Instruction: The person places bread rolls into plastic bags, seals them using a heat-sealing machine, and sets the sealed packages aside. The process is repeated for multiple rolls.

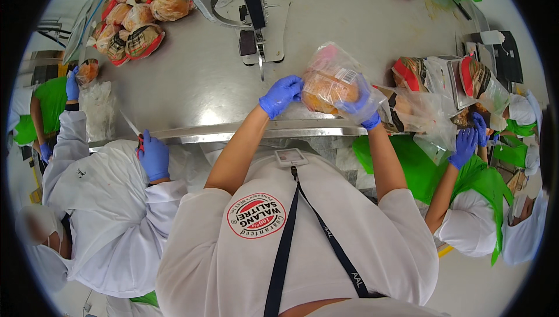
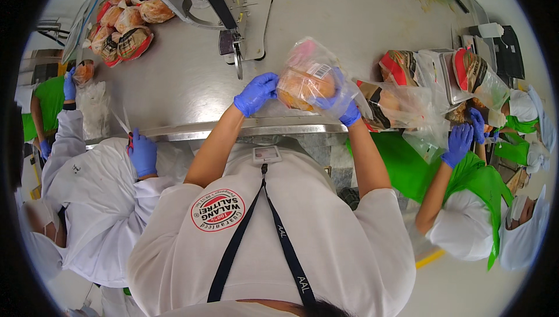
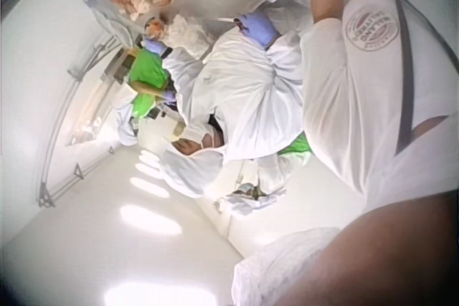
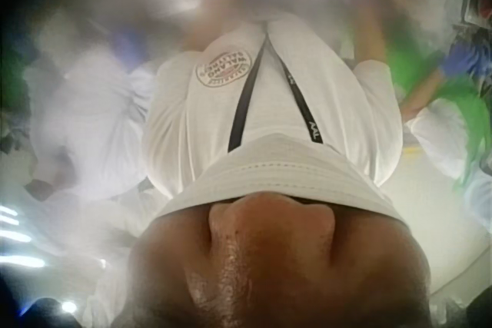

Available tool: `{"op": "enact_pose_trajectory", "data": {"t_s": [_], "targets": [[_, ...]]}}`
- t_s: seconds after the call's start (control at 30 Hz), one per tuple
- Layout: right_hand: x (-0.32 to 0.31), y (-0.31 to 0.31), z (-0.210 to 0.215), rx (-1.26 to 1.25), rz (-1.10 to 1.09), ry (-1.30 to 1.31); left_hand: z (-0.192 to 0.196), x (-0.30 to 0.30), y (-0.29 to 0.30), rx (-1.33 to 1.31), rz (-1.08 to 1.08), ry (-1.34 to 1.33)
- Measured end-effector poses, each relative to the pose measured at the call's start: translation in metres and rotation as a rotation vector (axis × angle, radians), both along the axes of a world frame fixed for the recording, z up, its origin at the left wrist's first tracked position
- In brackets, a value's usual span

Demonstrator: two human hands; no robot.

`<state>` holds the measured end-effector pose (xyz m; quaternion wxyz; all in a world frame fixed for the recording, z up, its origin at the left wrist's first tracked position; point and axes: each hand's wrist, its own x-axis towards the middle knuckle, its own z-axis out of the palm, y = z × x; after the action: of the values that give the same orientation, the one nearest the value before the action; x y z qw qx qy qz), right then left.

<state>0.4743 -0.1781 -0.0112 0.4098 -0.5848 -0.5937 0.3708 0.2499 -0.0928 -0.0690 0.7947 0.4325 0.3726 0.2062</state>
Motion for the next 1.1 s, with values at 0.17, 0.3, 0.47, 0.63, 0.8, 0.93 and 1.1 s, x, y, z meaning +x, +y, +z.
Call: {"op": "enact_pose_trajectory", "data": {"t_s": [0.17,0.3,0.47,0.63,0.8,0.93,1.1], "targets": [[0.006,0.0,-0.018,0.105,-0.121,-0.319,0.001,0.009,-0.002,0.692,0.085,0.535],[-0.001,0.01,-0.018,-0.055,-0.234,-0.09,-0.024,0.01,-0.008,0.836,0.285,0.614],[-0.008,0.009,-0.064,-0.287,-0.444,0.839,-0.042,0.008,-0.027,0.789,0.247,0.733],[-0.015,0.005,-0.061,-0.262,-0.544,0.698,-0.047,-0.013,-0.006,0.752,0.192,0.902],[-0.016,0.005,-0.064,-0.284,-0.529,1.055,-0.042,-0.015,-0.001,0.726,0.094,0.944],[-0.031,0.008,-0.031,-0.2,-0.593,1.04,-0.035,-0.021,-0.015,0.709,0.083,0.948],[-0.014,0.013,-0.036,-0.359,-0.445,0.806,0.082,0.044,-0.021,1.239,0.251,0.567]]}}
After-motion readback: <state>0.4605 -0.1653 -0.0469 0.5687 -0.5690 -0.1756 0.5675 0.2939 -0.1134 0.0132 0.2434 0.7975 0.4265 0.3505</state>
